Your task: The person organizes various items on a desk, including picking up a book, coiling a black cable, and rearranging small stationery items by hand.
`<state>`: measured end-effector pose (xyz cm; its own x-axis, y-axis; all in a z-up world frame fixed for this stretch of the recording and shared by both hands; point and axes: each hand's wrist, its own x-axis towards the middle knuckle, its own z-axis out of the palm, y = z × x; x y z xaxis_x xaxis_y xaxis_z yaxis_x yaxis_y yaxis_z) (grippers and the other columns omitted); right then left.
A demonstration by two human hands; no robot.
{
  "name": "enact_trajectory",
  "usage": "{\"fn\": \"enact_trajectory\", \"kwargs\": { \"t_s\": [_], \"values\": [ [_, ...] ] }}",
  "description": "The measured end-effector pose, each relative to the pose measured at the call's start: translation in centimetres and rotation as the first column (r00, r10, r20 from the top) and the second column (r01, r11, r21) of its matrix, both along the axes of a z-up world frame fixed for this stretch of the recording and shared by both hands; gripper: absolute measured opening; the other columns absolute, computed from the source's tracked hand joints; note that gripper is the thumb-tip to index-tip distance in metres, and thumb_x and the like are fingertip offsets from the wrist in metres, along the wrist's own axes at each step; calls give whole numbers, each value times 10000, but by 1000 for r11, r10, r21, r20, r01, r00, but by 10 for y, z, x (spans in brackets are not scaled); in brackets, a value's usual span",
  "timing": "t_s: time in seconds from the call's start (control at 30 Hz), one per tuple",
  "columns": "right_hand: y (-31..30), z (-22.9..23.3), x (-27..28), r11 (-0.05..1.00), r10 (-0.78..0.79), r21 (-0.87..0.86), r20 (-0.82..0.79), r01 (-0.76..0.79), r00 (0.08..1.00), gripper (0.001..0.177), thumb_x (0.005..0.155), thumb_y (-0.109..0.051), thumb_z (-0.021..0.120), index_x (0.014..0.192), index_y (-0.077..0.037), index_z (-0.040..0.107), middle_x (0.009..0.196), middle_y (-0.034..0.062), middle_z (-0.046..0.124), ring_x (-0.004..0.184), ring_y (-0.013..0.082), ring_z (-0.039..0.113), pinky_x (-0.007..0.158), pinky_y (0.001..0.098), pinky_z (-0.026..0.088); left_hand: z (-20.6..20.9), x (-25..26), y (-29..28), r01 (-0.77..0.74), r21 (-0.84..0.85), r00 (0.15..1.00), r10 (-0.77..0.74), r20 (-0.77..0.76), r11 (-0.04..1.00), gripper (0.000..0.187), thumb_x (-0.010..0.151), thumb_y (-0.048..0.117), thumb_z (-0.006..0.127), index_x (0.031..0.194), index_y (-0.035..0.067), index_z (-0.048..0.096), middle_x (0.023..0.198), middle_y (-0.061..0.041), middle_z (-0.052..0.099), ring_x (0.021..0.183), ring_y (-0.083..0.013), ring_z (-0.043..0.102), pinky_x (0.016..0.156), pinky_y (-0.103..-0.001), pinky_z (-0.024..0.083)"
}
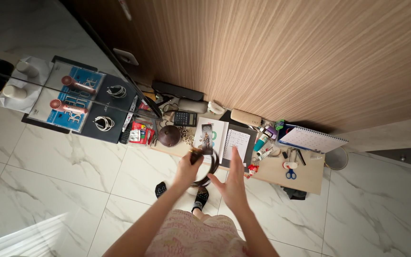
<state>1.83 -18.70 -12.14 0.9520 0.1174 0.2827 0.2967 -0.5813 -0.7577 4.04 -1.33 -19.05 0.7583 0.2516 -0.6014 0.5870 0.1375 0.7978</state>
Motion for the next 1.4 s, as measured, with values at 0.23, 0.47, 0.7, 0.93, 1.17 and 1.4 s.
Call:
{"fn": "enact_trajectory", "kwargs": {
  "t_s": [0.23, 0.47, 0.7, 0.93, 1.17, 1.4],
  "values": [
    [3, 9, 22, 806, 526, -277, -72, -524, 847, 683, 838, -154, 754, 1477, -163, 516, 1560, 141, 491, 1395, 408, 437, 1107, 485, 383, 20, -4, 30, 774, 579, 451, -865, -220, 257, 346, 804, 293, 778, 1116, 156, 724, 1005, -133, 757, 958, -341, 712, 849, -456, 549],
    [5, -16, 10, 878, 409, -43, -450, -476, 794, 471, 920, -219, 719, 1332, -73, 546, 1173, 163, 683, 1007, 357, 671, 831, 444, 530, 21, -2, 39, 675, 510, 599, -799, 42, 533, 285, 800, 204, 788, 1059, 93, 745, 916, -121, 774, 849, -291, 758, 776, -379, 589],
    [0, -47, -2, 974, 225, 151, -579, -168, 784, 305, 987, -154, 605, 1284, -82, 597, 885, 143, 756, 804, 260, 762, 716, 364, 557, 7, -3, 14, 594, 424, 718, -689, 105, 684, 556, 790, 149, 822, 1268, 103, 541, 775, -132, 722, 736, -290, 737, 706, -404, 567],
    [-33, -93, 10, 958, 189, 288, -658, 12, 729, 343, 977, -138, 590, 1312, -67, 559, 940, 101, 741, 845, 163, 775, 684, 325, 606, -20, -7, 5, 523, 398, 752, -628, 201, 754, 802, 730, 194, 868, 1423, 160, 467, 1140, -128, 704, 1062, -310, 703, 905, -408, 546],
    [-45, -113, 35, 971, 231, 188, -604, -146, 763, 299, 998, -101, 592, 1291, -43, 603, 913, 112, 749, 806, 176, 738, 685, 308, 564, -71, -18, 0, 592, 357, 755, -652, 66, 722, 843, 830, 297, 824, 1530, 189, 367, 1247, -138, 684, 1141, -304, 660, 979, -416, 511],
    [-29, -163, 66, 933, 351, 307, -652, -189, 672, 296, 1001, -105, 586, 1291, -43, 590, 1014, 101, 752, 908, 156, 769, 768, 284, 572, -119, 2, -3, 536, 235, 840, -541, -46, 811, 540, 928, 200, 698, 1425, 120, 506, 948, -130, 769, 865, -260, 742, 782, -384, 564]
  ]
}}
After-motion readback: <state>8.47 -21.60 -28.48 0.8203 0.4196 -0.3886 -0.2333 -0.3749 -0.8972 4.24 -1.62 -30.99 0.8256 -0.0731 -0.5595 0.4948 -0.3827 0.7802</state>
